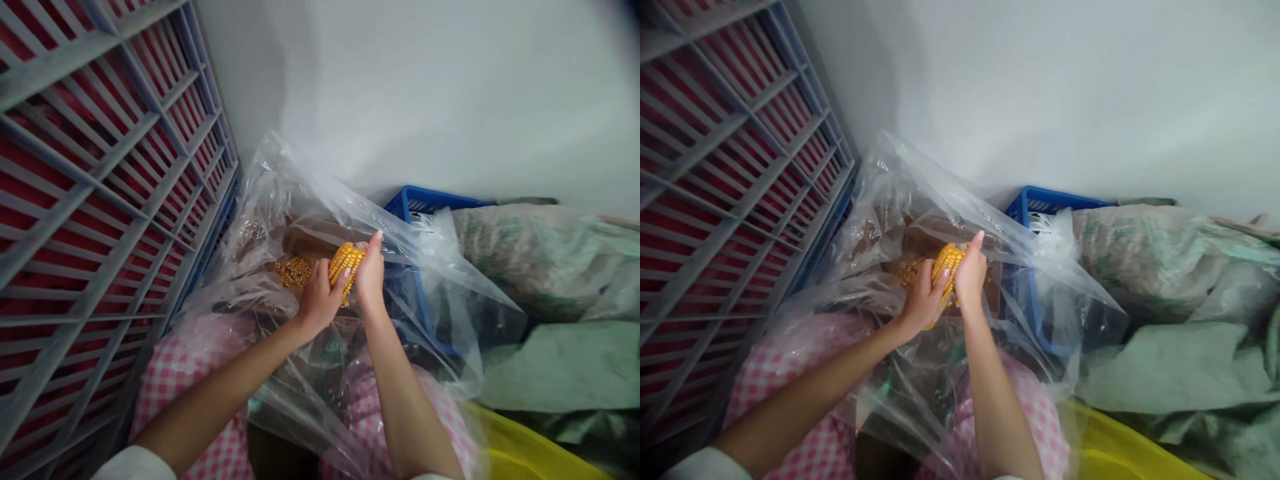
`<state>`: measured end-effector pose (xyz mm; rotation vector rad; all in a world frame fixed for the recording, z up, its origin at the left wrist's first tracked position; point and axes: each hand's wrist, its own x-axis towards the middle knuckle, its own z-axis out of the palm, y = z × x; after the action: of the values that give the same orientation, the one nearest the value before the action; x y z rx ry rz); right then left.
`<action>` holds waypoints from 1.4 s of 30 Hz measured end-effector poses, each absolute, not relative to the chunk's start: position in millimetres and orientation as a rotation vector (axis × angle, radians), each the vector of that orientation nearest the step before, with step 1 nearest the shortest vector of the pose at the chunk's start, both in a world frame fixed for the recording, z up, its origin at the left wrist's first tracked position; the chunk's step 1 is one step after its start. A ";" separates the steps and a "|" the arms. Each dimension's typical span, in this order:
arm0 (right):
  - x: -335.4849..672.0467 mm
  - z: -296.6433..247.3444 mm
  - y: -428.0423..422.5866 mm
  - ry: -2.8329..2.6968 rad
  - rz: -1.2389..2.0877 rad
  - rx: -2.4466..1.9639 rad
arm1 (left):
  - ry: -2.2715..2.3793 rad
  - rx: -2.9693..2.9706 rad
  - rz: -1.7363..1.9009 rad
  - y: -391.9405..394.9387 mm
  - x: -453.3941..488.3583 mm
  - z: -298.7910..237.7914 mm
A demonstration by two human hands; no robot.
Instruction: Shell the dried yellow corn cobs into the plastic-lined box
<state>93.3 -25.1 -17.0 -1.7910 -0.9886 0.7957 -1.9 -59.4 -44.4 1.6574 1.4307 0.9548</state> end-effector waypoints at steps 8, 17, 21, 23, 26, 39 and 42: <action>90.2 -18.2 -24.4 -0.914 0.680 -1.762 | 1.313 1.423 1.068 -56.6 -3.6 -44.6; 116.1 -10.6 -19.9 -0.746 1.254 -1.600 | 1.373 1.548 0.991 -44.9 -8.3 -39.5; 115.5 -7.9 -20.6 -0.861 1.071 -1.674 | 1.395 1.857 0.824 -48.3 -9.8 -35.2; 112.9 -13.7 -19.9 -0.906 0.905 -1.749 | 1.381 1.882 0.765 -50.6 -9.3 -36.3; 110.4 -24.2 -18.5 -0.934 0.785 -1.797 | 1.388 1.816 0.764 -52.8 -8.2 -41.4; 106.6 -21.7 -21.4 -0.723 1.115 -1.560 | 1.189 1.175 1.014 -42.0 -1.7 -44.9; 101.3 -17.4 -26.4 -0.616 1.253 -1.544 | 1.242 0.993 1.041 -35.2 -3.2 -45.3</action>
<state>101.3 -26.4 -17.4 -1.5437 -0.6163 1.2534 -3.2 -35.2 -45.3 0.9927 1.2417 1.0411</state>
